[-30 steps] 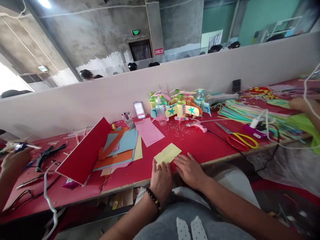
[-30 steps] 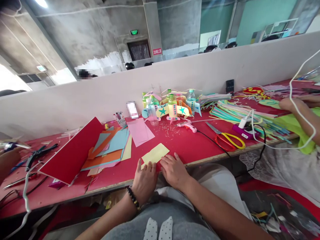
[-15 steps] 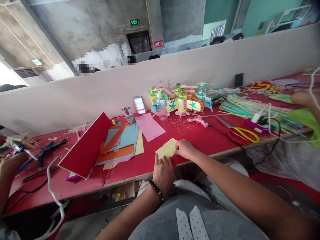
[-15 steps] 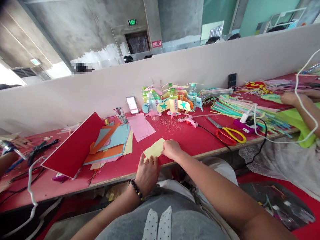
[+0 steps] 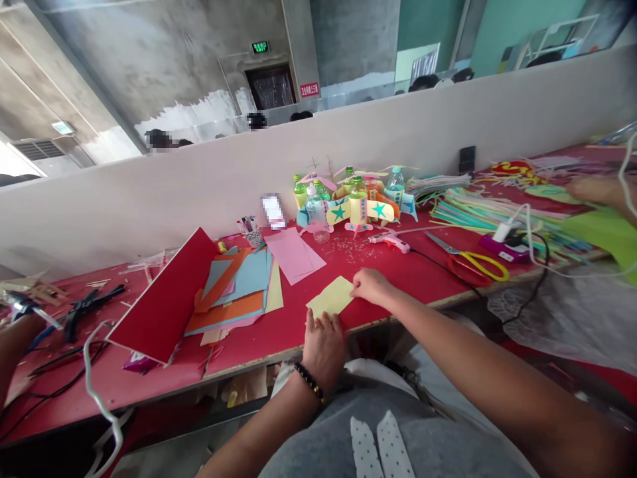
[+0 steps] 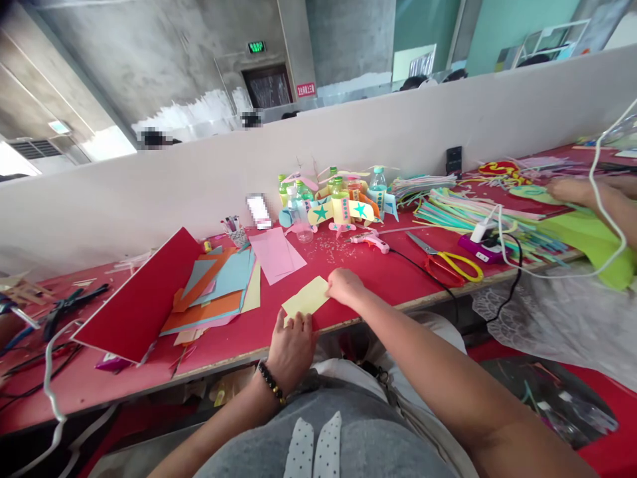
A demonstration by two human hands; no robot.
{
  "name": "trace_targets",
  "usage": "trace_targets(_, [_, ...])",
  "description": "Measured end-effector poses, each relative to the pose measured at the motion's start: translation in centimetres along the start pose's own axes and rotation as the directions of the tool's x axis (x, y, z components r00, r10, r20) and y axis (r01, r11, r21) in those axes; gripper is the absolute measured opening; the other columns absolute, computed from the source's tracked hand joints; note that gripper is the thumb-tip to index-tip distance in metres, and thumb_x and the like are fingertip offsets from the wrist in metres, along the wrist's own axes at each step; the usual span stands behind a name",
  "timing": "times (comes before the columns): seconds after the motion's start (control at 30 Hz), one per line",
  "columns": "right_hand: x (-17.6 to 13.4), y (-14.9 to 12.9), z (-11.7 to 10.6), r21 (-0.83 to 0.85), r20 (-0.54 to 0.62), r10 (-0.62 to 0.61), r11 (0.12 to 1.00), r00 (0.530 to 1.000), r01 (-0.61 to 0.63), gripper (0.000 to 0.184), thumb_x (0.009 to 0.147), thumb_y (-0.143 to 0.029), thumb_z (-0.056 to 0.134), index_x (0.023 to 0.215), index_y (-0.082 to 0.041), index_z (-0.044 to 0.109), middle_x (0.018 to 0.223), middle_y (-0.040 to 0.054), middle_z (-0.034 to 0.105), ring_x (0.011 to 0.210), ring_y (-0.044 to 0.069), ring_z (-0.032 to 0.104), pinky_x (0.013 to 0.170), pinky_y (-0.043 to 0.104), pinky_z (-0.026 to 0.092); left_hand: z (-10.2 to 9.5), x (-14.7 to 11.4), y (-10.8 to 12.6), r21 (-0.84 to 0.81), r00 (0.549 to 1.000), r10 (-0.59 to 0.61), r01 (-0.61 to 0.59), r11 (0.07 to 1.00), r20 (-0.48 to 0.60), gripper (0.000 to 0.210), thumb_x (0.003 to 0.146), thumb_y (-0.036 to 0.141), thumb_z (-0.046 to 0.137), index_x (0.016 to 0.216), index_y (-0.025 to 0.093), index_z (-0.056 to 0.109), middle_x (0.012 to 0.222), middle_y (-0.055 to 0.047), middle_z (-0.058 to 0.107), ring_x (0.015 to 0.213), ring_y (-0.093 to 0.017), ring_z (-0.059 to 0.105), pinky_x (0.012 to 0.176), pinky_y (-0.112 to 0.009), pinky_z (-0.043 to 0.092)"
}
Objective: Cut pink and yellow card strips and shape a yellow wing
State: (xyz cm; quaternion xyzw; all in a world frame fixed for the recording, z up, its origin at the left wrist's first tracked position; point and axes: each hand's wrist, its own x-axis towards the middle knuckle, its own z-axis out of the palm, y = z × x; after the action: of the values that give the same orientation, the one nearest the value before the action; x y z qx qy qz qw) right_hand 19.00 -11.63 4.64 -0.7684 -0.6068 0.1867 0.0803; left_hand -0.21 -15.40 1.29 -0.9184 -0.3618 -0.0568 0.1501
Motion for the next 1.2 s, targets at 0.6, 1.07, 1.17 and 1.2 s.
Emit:
trace_targets(0.6, [2.5, 1.2, -0.8, -0.073, 0.169, 0.052, 0.997, 0.984, -0.040, 0.022, 0.088, -0.034, 0.057, 0.097, -0.015, 0.063, 0.099, 0.0046, 0.065, 0.087, 0.017, 0.063, 0.078, 0.036, 0.052, -0.8, -2.4, -2.5, -0.121, 0.998, 0.056, -0.057, 0.991, -0.015, 0.027, 0.094, 0.022, 0.039, 0.107, 0.015, 0.062, 0.106, -0.012, 0.065, 0.101, -0.024, 0.059, 0.106, -0.059, 0.018])
trace_targets(1.07, [-1.7, 10.3, -0.4, 0.124, -0.406, 0.081, 0.992, 0.910, -0.033, 0.024, 0.086, -0.037, 0.053, 0.083, -0.019, 0.068, 0.081, 0.0022, 0.071, 0.075, 0.016, 0.064, 0.066, 0.022, 0.043, -1.4, -2.1, -5.0, -0.298, 0.997, 0.001, -0.023, 0.954, -0.074, 0.034, 0.095, 0.028, 0.039, 0.124, 0.020, 0.054, 0.131, -0.009, 0.055, 0.123, -0.024, 0.048, 0.103, -0.046, 0.033])
trace_targets(1.17, [-4.7, 15.4, -1.6, 0.105, -0.562, 0.181, 0.983, 0.807, -0.147, 0.029, 0.088, -0.034, 0.047, 0.094, -0.015, 0.067, 0.091, 0.0093, 0.070, 0.080, 0.019, 0.062, 0.071, 0.027, 0.043, -0.3, -1.7, -6.0, -0.328, 0.993, 0.121, -0.116, 0.938, -0.004, 0.035, 0.095, 0.027, 0.038, 0.127, 0.025, 0.052, 0.137, -0.003, 0.051, 0.130, -0.023, 0.041, 0.108, -0.047, 0.028])
trace_targets(1.2, [-5.5, 17.3, -2.2, 0.092, -0.597, 0.209, 0.977, 0.775, -0.193, 0.029, 0.088, -0.031, 0.046, 0.097, -0.013, 0.067, 0.094, 0.0123, 0.070, 0.082, 0.021, 0.061, 0.072, 0.028, 0.042, 0.1, -1.6, -6.2, -0.339, 0.989, 0.146, -0.135, 0.931, 0.007, 0.035, 0.095, 0.027, 0.037, 0.127, 0.026, 0.051, 0.137, -0.002, 0.051, 0.129, -0.022, 0.042, 0.108, -0.047, 0.028])
